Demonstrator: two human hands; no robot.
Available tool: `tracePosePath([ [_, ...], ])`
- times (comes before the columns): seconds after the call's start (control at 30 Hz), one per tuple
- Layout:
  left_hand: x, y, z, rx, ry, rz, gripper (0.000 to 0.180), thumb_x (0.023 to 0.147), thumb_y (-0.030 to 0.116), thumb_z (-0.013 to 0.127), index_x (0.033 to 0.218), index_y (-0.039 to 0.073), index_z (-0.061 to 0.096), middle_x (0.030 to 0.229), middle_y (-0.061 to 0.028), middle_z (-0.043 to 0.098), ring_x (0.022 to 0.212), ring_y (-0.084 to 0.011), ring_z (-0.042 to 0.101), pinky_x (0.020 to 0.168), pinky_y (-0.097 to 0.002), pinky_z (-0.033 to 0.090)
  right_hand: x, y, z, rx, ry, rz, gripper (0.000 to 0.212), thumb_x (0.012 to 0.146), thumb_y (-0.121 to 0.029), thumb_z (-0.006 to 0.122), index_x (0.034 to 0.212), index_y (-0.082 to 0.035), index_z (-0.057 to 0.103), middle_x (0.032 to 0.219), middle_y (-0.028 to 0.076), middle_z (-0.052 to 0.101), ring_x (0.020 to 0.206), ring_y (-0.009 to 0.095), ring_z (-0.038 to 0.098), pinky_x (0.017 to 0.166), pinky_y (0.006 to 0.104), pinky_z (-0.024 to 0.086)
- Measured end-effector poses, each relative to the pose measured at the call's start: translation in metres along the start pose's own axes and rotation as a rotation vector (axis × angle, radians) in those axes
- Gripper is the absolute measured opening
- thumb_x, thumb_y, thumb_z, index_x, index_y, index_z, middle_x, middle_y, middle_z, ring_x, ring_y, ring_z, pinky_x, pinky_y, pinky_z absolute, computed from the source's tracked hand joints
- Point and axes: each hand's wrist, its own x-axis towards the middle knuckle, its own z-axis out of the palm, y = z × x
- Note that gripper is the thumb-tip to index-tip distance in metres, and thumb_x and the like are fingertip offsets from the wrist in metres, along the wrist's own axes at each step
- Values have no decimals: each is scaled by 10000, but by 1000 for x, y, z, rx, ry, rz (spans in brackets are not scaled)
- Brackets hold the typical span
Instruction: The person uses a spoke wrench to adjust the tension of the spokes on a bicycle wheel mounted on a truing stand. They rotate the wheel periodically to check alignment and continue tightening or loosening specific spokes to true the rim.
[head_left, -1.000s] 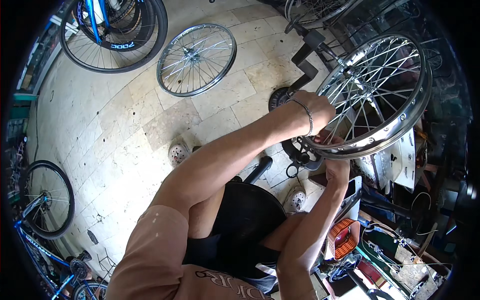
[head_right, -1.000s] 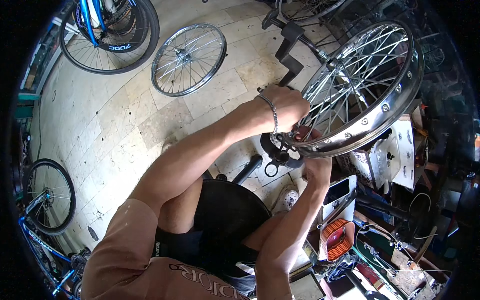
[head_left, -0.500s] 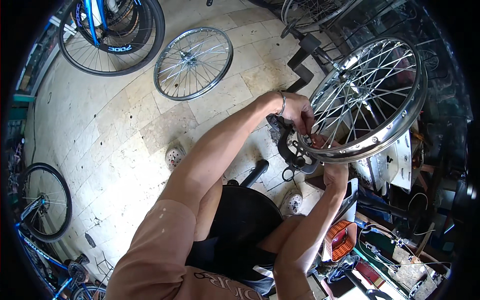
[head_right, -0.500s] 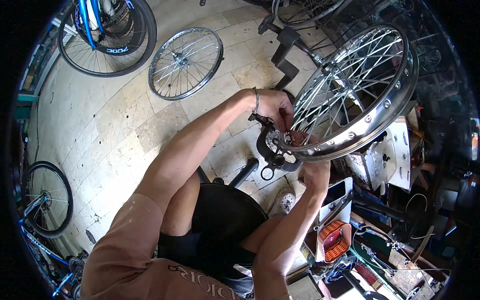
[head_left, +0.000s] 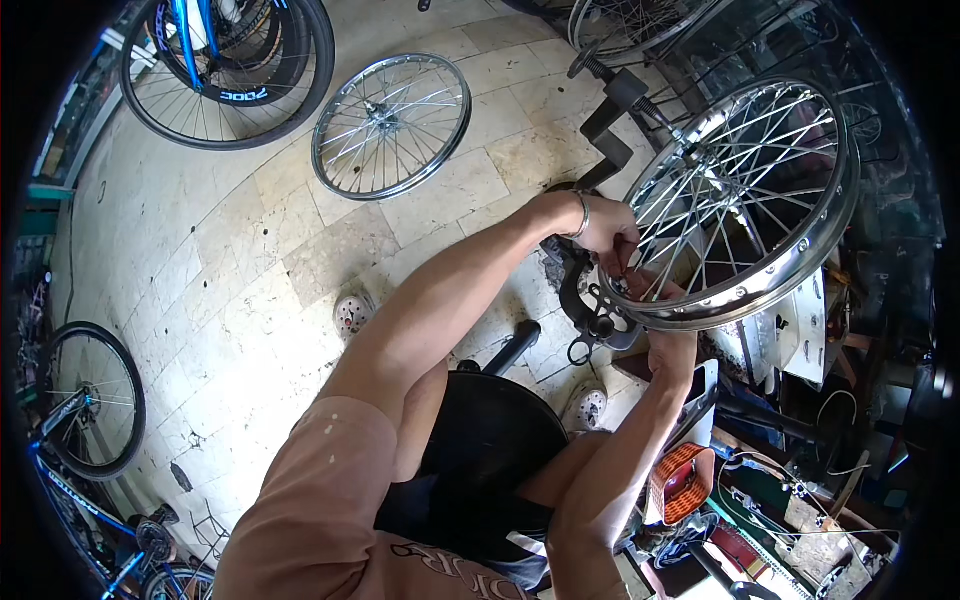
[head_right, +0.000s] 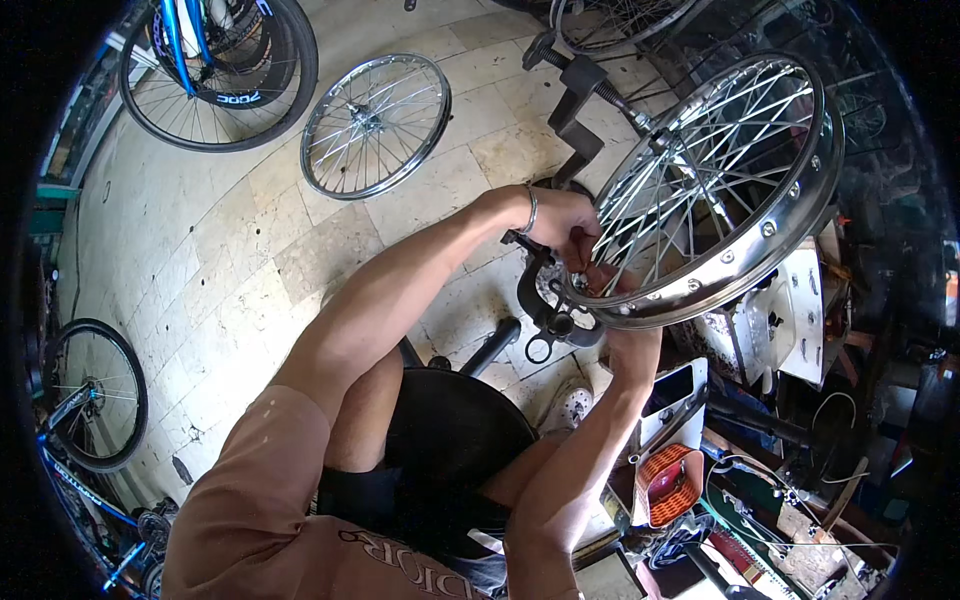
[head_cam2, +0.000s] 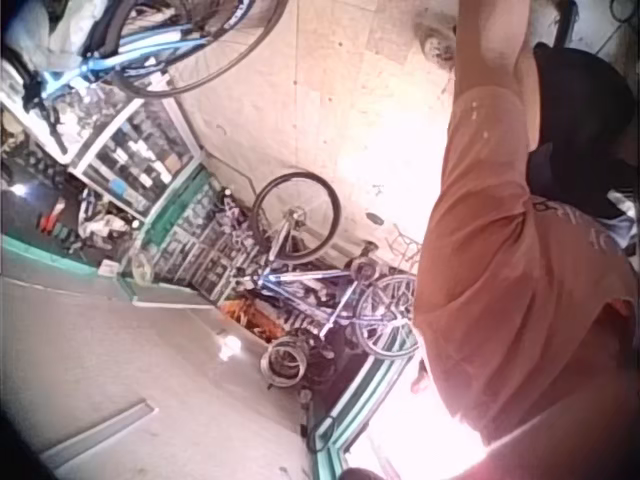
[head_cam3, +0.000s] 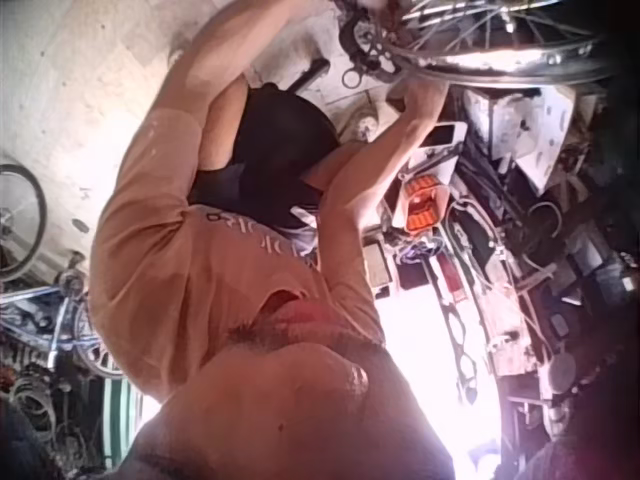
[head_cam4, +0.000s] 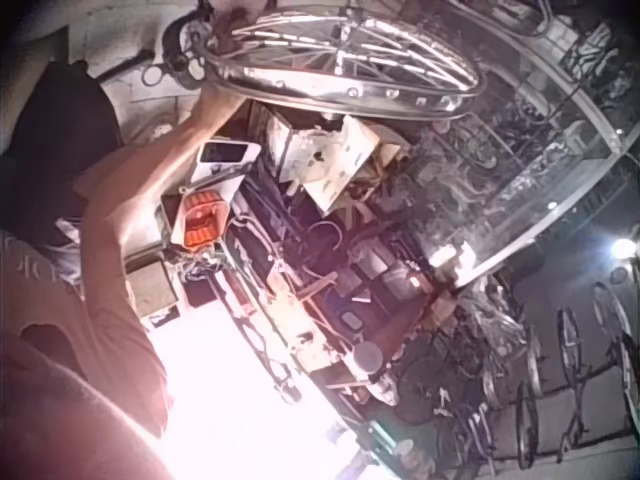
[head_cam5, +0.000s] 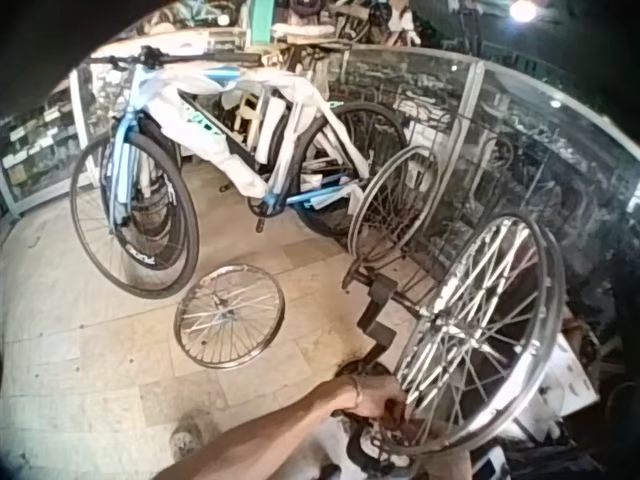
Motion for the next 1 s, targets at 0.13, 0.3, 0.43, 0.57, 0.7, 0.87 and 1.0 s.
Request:
tracePosePath([
  [0.13,-24,70,12,493,125,-164,127,738,24,668,860,53,684,852,-123,687,772,-263,672,690,-347,533,0,9,-3,-5,-41,-27,319,806,-58,690,1106,23,621,982,57,658,872,110,584,783,247,457],
  [0.3,-33,93,20,548,224,-116,135,805,131,597,844,40,688,888,-168,683,822,-312,679,709,-398,548,0,5,-12,-90,-113,1,321,804,-47,682,1109,24,612,979,60,660,869,128,588,795,273,464],
  [0.43,-45,93,10,601,248,-201,129,779,102,602,847,47,696,870,-166,683,823,-308,678,712,-404,541,2,2,-2,83,-118,3,295,824,-59,672,1100,29,614,985,64,658,891,113,591,792,258,469],
  [0.57,-46,84,-4,593,252,-278,169,744,68,629,893,82,708,899,-143,688,838,-304,671,707,-386,534,3,3,0,142,12,-66,304,819,-104,705,1077,35,624,922,69,667,854,129,614,789,259,481],
  [0.7,-40,35,-16,336,171,-66,246,752,68,654,977,146,715,896,-88,696,836,-255,654,709,-355,502,4,1,6,174,-24,-24,288,806,-138,727,1028,28,648,871,58,668,813,133,620,754,259,488],
  [0.87,-21,16,-14,84,58,42,237,728,61,711,954,132,724,848,-34,710,802,-140,653,688,-298,493,4,-3,-10,47,-5,93,301,770,-125,753,1010,31,657,852,70,677,791,141,633,745,274,501],
  [1.0,-1,-15,0,-152,-10,105,222,712,3,707,926,63,717,848,-53,714,780,-122,659,691,-259,500,-2,-5,-7,111,-70,-52,320,762,-146,771,1002,36,661,879,88,689,738,108,617,676,261,478],
])
